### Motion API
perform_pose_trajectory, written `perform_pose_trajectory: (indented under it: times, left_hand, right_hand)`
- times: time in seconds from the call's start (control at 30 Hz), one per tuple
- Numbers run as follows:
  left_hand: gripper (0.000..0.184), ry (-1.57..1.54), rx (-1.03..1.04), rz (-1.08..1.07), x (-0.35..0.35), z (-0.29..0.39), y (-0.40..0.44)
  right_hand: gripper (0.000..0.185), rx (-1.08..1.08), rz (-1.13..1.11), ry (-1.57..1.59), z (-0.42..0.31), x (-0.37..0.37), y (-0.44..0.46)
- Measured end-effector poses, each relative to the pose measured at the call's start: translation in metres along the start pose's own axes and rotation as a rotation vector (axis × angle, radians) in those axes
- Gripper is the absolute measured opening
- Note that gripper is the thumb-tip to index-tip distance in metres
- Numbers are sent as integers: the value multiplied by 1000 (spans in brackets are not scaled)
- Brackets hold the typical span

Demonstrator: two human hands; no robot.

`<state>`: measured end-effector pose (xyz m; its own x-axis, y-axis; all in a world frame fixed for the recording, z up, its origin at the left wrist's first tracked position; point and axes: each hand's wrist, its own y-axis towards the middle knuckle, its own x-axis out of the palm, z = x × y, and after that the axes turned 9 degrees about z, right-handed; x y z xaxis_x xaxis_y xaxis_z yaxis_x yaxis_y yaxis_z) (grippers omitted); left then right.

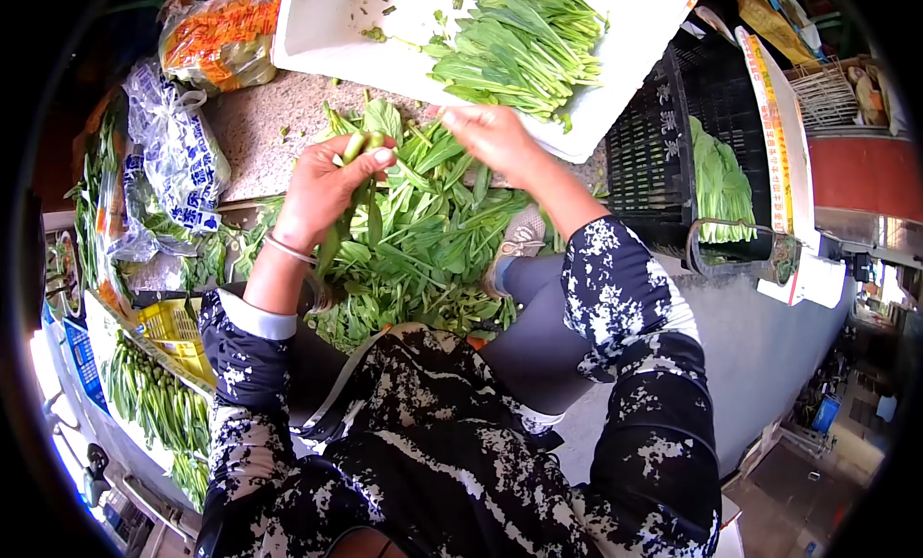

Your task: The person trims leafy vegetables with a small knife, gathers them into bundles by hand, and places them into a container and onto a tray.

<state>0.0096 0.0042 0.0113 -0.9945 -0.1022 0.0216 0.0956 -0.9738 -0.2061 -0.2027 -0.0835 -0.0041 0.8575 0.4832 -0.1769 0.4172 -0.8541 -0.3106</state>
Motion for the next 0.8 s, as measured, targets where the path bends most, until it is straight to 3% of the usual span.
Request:
perform_pose_trajectory:
  times: [0.13, 0.2, 0.23, 0.27, 0.3, 0.37, 0.4, 0.47, 0.53, 0.6, 0.67, 0.73, 0.77, 0.8]
  left_hand:
    - [25, 301, 162, 80, -2, -9, 1]
    - [25, 477, 294, 174, -1, -9, 0]
    - [25, 652, 420, 266, 1, -7, -3]
    - [25, 654, 420, 264, 2, -4, -5]
    - [25, 789, 597, 317, 4, 4, -8]
    - [25, 938, 865, 390, 4, 7, -8]
    - [25, 938, 867, 393, 4, 4, -6]
    - [22, 149, 125, 315, 3, -4, 2]
    - [24, -237, -199, 257, -8, -1, 8]
    - [23, -226, -166, 238, -9, -4, 9]
    - [22, -214, -77, 223, -6, -9, 9]
    - [21, -205, 5, 213, -1, -9, 4]
    - [21, 42, 104, 243, 1, -3, 2]
    - [21, 293, 203, 267, 4, 5, -1]
  right_hand:
    - [52, -59, 729, -615, 25, -61, 36]
    - [43, -38, 974, -784, 37, -84, 35]
    - [43, -37, 976, -783, 42, -90, 37]
    - [36, 72, 953, -885, 48, -95, 39]
    - [29, 182, 926, -985, 52, -99, 41]
    - [24, 194, 922, -934, 59, -105, 45]
    - [19, 207, 917, -885, 63, -108, 47]
    - [14, 112, 959, -836, 70, -117, 50]
    - [13, 131, 912, -688, 69, -122, 49]
    - [16, 50, 965, -609, 62, -122, 51]
    - [13, -160, 987, -193, 13, -92, 30]
    - [15, -293, 896, -244, -10, -67, 15]
    - [16, -421, 808, -288, -18, -53, 8]
    - [15, -410, 708, -318, -27, -35, -1]
